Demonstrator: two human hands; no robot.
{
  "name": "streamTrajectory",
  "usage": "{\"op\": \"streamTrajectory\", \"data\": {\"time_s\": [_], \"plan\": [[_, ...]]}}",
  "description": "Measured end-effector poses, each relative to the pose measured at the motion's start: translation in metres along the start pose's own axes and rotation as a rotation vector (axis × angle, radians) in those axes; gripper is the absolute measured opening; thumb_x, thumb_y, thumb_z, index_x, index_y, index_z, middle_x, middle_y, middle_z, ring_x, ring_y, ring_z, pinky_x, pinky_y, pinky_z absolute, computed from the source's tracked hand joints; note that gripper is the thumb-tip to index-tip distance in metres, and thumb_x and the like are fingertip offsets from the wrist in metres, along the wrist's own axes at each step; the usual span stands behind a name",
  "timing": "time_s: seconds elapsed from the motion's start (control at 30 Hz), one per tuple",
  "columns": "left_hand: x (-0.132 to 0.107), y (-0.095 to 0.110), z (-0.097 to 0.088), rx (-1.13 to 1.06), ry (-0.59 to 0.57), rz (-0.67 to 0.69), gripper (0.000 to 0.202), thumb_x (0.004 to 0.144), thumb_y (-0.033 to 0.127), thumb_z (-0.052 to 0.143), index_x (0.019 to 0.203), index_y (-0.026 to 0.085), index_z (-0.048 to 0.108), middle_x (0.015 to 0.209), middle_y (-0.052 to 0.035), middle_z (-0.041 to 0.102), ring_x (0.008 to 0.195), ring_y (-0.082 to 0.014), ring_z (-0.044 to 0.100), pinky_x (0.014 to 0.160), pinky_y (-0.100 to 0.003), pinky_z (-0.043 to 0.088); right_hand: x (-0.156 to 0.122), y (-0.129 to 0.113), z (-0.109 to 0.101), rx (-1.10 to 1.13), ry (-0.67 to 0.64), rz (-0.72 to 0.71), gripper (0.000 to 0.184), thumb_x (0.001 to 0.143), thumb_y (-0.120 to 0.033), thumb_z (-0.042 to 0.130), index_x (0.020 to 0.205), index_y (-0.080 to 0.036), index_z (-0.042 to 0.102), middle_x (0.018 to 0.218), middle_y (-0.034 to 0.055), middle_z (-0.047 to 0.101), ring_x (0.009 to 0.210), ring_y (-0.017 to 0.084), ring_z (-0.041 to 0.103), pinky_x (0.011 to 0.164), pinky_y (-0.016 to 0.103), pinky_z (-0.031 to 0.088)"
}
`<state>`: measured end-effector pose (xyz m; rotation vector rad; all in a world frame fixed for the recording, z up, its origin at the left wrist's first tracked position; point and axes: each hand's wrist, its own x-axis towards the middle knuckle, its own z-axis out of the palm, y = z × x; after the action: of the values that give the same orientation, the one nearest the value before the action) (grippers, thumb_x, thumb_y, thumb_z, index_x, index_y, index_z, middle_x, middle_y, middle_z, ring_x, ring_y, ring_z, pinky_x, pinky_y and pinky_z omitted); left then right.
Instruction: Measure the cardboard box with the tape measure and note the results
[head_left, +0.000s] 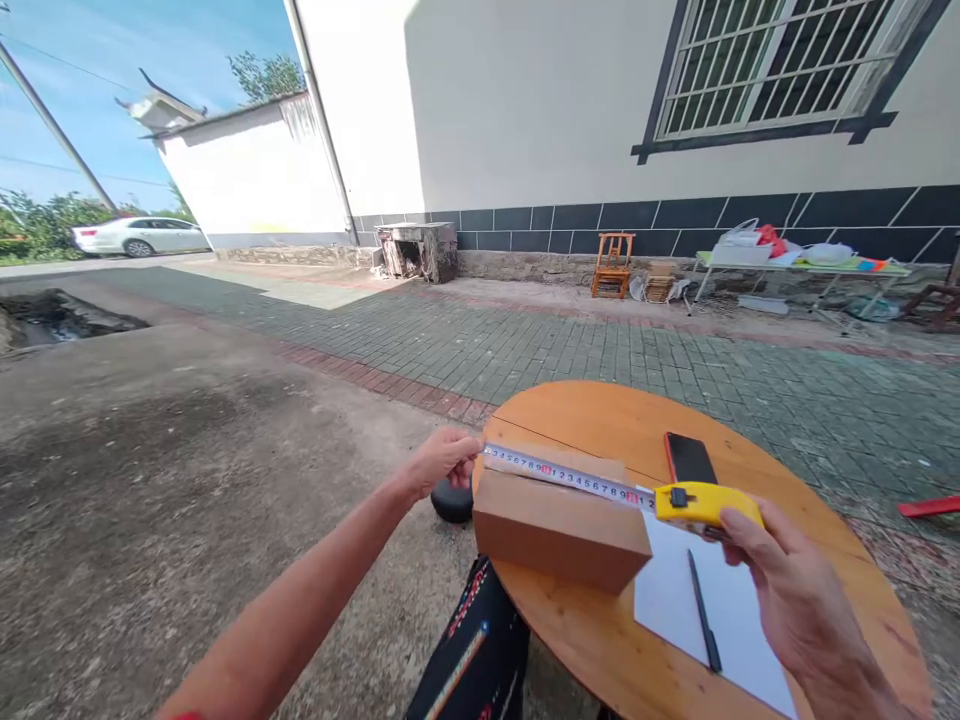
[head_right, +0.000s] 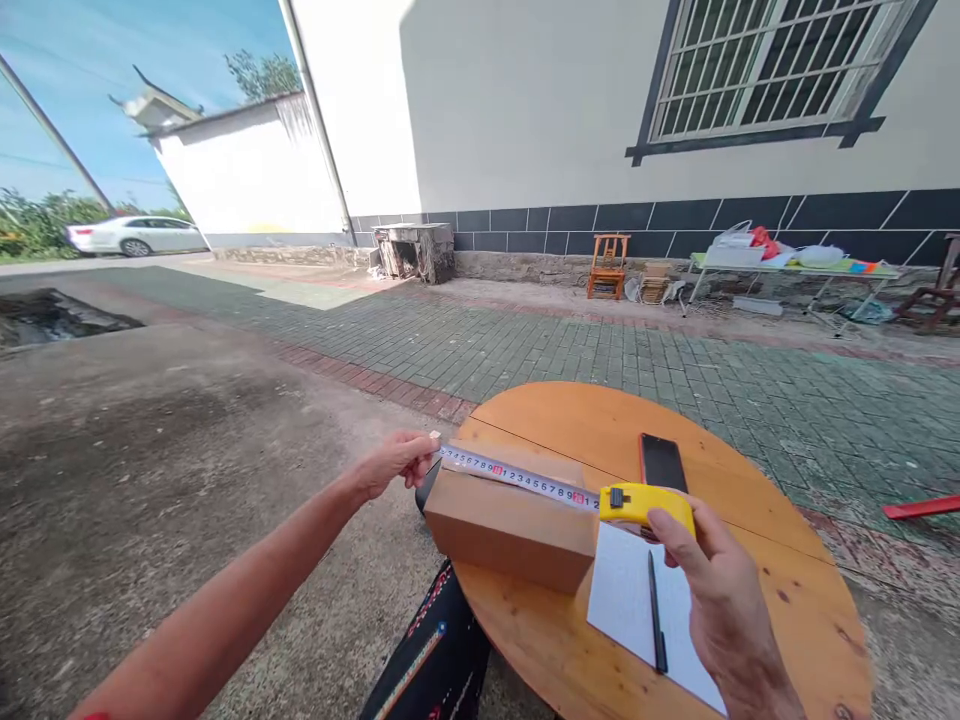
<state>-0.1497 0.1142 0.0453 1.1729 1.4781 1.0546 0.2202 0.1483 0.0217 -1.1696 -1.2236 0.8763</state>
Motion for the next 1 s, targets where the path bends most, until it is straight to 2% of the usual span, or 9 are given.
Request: {"op": "streamTrajectory", "data": {"time_s": [0.07,0.17,0.3,0.6,1.0], "plan": [[0.014,-0.002,-0.004,0.03,-0.007,-0.029,0.037,0.068,0.052,0.063,0.059,0.019,0.05,0.048,0.0044,0.052,0.04,-0.0085,0.05,0.04,-0.02,0.03,0.012,0.003,0.01,-0.001,-0.02,0.057,0.047,0.061,-0.063,0.079,0.084,-0.022,0.074,0.072,0.0034,0.065,0.06,0.016,0.043,0.05,0.028,0.036],[0.022,-0.008,-0.007,0.064,-0.021,-0.075,0.037,0.068,0.054,0.062,0.06,0.019,0.051,0.047,0.0047,0.051,0.039,-0.0087,0.048,0.039,-0.021,0.03,0.024,0.013,0.013,-0.015,-0.033,0.125,0.051,0.06,-0.064,0.078,0.087,-0.021,0.073,0.073,0.0024,0.065,0.061,0.015,0.041,0.051,0.027,0.035],[0.02,-0.013,-0.002,0.096,-0.03,-0.099,0.039,0.068,0.056,0.062,0.058,0.02,0.049,0.047,0.0048,0.051,0.039,-0.0091,0.047,0.041,-0.022,0.032,0.034,0.021,0.011,-0.003,-0.024,0.106,0.05,0.063,-0.063,0.077,0.09,-0.021,0.073,0.077,0.0039,0.066,0.064,0.016,0.042,0.051,0.028,0.035],[0.021,-0.013,0.011,0.186,-0.055,-0.049,0.044,0.072,0.059,0.059,0.054,0.021,0.046,0.044,0.0053,0.047,0.041,-0.0098,0.046,0.043,-0.021,0.033,0.044,0.016,0.006,0.029,-0.064,0.085,0.044,0.069,-0.059,0.074,0.092,-0.021,0.072,0.078,0.0021,0.065,0.066,0.015,0.043,0.055,0.026,0.034],[0.025,-0.022,0.009,0.132,-0.095,-0.041,0.049,0.075,0.063,0.062,0.057,0.02,0.048,0.049,0.004,0.051,0.046,-0.0101,0.046,0.046,-0.02,0.032,0.047,0.031,-0.007,0.041,-0.089,0.115,0.037,0.071,-0.056,0.073,0.084,-0.022,0.07,0.077,0.0017,0.066,0.067,0.016,0.046,0.056,0.026,0.036]]}}
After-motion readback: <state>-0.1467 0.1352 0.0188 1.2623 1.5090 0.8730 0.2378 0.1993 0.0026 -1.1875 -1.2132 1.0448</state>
